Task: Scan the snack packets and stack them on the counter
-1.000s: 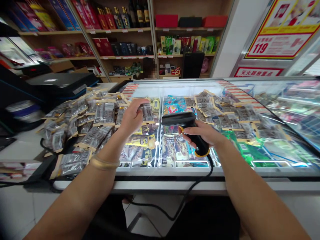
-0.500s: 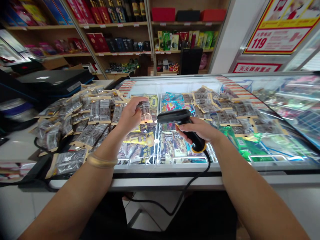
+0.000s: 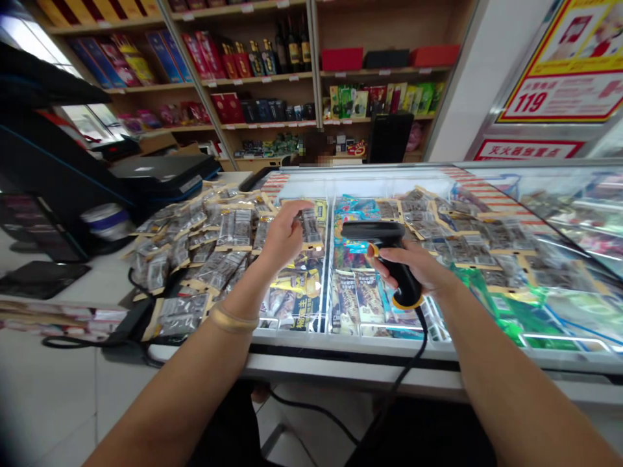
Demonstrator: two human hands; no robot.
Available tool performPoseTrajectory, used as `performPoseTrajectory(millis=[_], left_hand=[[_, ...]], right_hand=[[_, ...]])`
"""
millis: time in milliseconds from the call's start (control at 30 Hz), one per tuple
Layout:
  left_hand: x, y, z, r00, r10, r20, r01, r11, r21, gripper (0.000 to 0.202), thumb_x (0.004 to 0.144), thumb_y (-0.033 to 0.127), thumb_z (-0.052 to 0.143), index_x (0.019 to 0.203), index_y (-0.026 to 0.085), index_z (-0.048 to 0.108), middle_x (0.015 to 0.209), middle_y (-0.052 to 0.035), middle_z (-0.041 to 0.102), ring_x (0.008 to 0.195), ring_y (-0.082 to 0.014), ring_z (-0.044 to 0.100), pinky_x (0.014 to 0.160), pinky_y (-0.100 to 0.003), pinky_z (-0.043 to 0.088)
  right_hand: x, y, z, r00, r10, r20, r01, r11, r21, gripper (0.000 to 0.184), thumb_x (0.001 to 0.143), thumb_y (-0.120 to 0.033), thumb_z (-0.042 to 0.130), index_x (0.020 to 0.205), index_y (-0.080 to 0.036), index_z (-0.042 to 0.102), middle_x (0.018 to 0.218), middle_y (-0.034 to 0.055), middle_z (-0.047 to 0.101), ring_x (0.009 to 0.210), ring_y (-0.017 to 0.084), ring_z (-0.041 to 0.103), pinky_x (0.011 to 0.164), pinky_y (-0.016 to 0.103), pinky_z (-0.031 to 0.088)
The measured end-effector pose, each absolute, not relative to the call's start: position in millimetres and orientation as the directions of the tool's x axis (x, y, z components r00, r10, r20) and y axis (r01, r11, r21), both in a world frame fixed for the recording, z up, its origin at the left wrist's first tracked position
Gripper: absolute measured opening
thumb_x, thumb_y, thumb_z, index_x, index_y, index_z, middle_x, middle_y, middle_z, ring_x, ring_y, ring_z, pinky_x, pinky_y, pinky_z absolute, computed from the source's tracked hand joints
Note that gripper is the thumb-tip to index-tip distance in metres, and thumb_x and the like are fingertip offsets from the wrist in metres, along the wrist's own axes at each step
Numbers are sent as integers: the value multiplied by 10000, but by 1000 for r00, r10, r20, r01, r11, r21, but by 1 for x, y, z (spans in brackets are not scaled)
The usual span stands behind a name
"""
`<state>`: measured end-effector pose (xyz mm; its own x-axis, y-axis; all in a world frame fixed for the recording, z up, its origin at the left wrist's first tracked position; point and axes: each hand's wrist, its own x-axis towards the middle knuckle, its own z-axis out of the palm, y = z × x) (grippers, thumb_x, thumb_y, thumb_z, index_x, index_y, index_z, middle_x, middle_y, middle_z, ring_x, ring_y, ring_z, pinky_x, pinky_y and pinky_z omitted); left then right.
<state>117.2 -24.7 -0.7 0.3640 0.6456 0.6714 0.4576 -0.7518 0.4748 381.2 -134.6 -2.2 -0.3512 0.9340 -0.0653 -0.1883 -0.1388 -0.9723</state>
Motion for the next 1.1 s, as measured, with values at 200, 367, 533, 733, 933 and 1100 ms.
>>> performPoseTrajectory(millis=[200,367,533,733,933,1100], left_hand=[[50,-6,46,182,616,766,541,-714,445,493,834,48,476,1217,284,678,1543,-34,514,1494,-229,417,1286,-450,300],[-11,9,61,-34,796,604,754,-377,538,530,888,254,546,1412,268,623,1635,-85,433,1550,-322,341,1310,-506,216],[-19,-4,42,-63,948,311,940,-49,338,551,965,454,443,1485,328,576,1677,-45,401,1590,-452,180,1239,-749,89],[-14,-14,37,-27,968,250,955,-49,293,611,1009,458,303,1567,282,477,1705,-76,345,1595,-413,208,1249,-710,154],[-9,-25,39,-33,948,315,966,-50,252,653,1005,482,287,1597,249,434,1717,-85,314,1610,-398,157,1269,-690,73],[-7,-29,39,-32,934,356,965,-64,256,660,1004,497,287,1605,258,417,1714,-79,324,1611,-383,165,1276,-673,78]], right_hand=[[342,-115,23,-349,937,28,-275,-74,-959,368,733,-431,833,918,-183,634,598,-28,567,416,106,469,414,255,334],[295,-100,26,-418,906,71,-352,-90,-932,348,733,-418,806,884,-184,598,597,-42,558,409,91,456,419,243,344],[281,-93,2,-482,875,53,-377,-152,-914,319,792,-415,750,933,-188,577,622,-40,563,421,92,452,421,241,335],[288,-94,-9,-481,877,21,-354,-172,-919,315,814,-418,742,948,-187,575,637,-40,558,428,83,432,418,234,328],[287,-95,-8,-463,886,-14,-343,-194,-919,347,756,-426,782,884,-189,563,612,-41,566,412,88,464,412,230,350],[288,-95,-10,-438,899,-19,-337,-185,-923,339,754,-420,765,903,-187,569,611,-39,565,408,99,471,398,241,362]])
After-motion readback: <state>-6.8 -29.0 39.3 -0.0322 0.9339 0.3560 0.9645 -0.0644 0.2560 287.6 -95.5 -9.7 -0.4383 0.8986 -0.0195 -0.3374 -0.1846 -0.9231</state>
